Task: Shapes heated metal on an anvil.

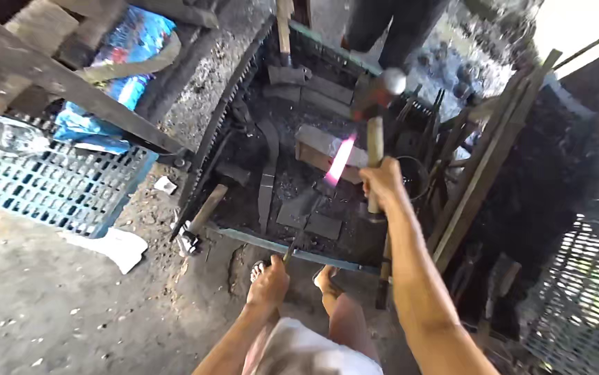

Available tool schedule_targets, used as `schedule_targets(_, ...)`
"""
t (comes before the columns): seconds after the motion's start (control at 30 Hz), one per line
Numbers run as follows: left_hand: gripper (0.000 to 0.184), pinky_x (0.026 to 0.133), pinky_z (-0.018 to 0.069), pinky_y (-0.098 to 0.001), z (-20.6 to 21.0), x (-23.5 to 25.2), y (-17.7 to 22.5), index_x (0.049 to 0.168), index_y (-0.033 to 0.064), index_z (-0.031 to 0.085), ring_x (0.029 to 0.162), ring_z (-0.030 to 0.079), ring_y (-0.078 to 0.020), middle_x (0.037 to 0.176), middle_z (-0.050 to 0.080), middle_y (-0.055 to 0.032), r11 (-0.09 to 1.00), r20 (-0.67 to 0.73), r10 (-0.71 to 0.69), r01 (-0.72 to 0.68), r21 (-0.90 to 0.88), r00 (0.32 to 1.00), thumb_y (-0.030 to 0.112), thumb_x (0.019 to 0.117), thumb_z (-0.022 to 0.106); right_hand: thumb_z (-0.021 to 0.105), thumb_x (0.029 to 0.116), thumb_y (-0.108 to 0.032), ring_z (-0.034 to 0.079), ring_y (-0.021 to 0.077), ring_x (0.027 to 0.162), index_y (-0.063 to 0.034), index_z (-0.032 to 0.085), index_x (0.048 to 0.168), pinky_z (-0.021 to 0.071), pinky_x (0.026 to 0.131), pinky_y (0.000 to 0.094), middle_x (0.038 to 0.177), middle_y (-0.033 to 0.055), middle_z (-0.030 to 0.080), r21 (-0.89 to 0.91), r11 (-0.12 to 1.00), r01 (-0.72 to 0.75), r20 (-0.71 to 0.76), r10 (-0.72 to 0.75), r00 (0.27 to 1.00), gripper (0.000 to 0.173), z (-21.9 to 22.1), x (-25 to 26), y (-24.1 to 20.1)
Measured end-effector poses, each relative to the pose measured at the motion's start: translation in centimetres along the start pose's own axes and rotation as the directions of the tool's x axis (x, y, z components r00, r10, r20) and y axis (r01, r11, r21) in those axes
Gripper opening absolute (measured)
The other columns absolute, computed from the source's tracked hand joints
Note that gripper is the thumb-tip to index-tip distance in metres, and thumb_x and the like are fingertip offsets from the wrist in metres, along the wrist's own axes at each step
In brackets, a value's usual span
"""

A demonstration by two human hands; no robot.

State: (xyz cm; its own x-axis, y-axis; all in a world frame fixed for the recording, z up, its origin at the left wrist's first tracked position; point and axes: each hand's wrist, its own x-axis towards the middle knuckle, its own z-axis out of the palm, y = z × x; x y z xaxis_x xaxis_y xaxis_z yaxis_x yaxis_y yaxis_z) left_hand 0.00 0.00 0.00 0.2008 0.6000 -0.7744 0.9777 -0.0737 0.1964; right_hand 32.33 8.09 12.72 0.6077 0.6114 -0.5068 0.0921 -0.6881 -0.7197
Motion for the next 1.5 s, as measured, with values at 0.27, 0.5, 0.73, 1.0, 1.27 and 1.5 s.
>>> schedule_targets(0.27,0.056,0.083,0.0578,-0.065,-0.1,-1.2,-0.9,0.148,0.0074,0.037,0.103,0.072,-0.0439,0.114,0.071,-0.0237,1.0,0.042,0.009,-0.01,0.023,0.999,0.029,0.1008,0.056,0.065,0.0957,-0.034,0.064,0.0111,0.066,-0.0017,0.056,0.128,0.0611,0.063,0.0356,0.094,0.0054,0.063,-0.531,0.76,0.375,-0.294,-0.58,0.76,0.046,-20.2,-15.8,-19.1)
schedule_targets(0.5,0.061,0.093,0.0535,-0.0671,1.6,-0.6,-0.9,0.15,0.0062,0.042,0.113,0.066,-0.0488,0.12,0.067,-0.0304,1.0,0.01,-0.03,0.03,0.0,1.0,0.032,0.0982,0.061,0.067,0.093,-0.019,0.069,0.0193,0.094,0.0147,0.049,0.136,0.0576,0.088,0.0339,0.108,0.0195,0.069,-0.638,0.671,0.377,-0.492,-0.733,0.471,0.058,-10.4,-7.7,-12.1)
schedule_targets(0.73,0.052,0.089,0.0576,-0.062,-0.4,-1.7,0.1,0.148,0.008,0.042,0.113,0.067,-0.0459,0.124,0.065,-0.0273,0.999,0.051,-0.03,0.029,0.027,0.998,0.031,0.103,0.052,0.068,0.0901,-0.009,0.062,0.0198,0.051,0.0002,0.052,0.124,0.0578,0.047,0.0371,0.072,0.0102,0.061,0.062,0.989,-0.131,0.021,0.13,0.991,0.038,1.6,0.8,2.6)
schedule_targets(1.0,0.056,0.088,0.0562,-0.0652,-0.8,-2.1,-0.2,0.15,0.0056,0.036,0.107,0.07,-0.0453,0.118,0.069,-0.0254,0.999,0.072,0.01,-0.013,0.051,0.997,0.028,0.1015,0.055,0.072,0.0907,-0.021,0.069,0.018,0.066,-0.0028,0.045,0.14,0.0643,0.059,0.0397,0.1,0.0097,0.065,-0.34,0.865,0.37,-0.269,-0.466,0.843,0.059,-16.5,-16.1,-14.4)
schedule_targets(1.27,0.056,0.088,0.0574,-0.0631,0.6,-1.5,0.0,0.15,0.0032,0.041,0.109,0.068,-0.047,0.124,0.065,-0.0297,0.998,0.044,-0.027,0.025,0.05,0.999,0.029,0.1018,0.055,0.068,0.0907,-0.017,0.071,0.0211,0.091,0.0094,0.042,0.145,0.0587,0.084,0.0371,0.107,0.017,0.07,-0.609,0.748,0.264,-0.482,-0.614,0.625,0.066,-8.6,-5.6,-9.1)
schedule_targets(1.5,0.054,0.087,0.0576,-0.0623,-1.1,-2.5,0.6,0.148,0.0042,0.041,0.107,0.069,-0.0465,0.12,0.066,-0.0279,0.999,0.048,0.003,-0.005,0.045,0.999,0.028,0.102,0.054,0.067,0.0902,-0.01,0.061,0.0185,0.051,0.0,0.055,0.12,0.0561,0.046,0.0351,0.071,0.0089,0.061,-0.077,0.989,-0.13,0.061,0.135,0.989,0.033,0.4,4.5,0.3)
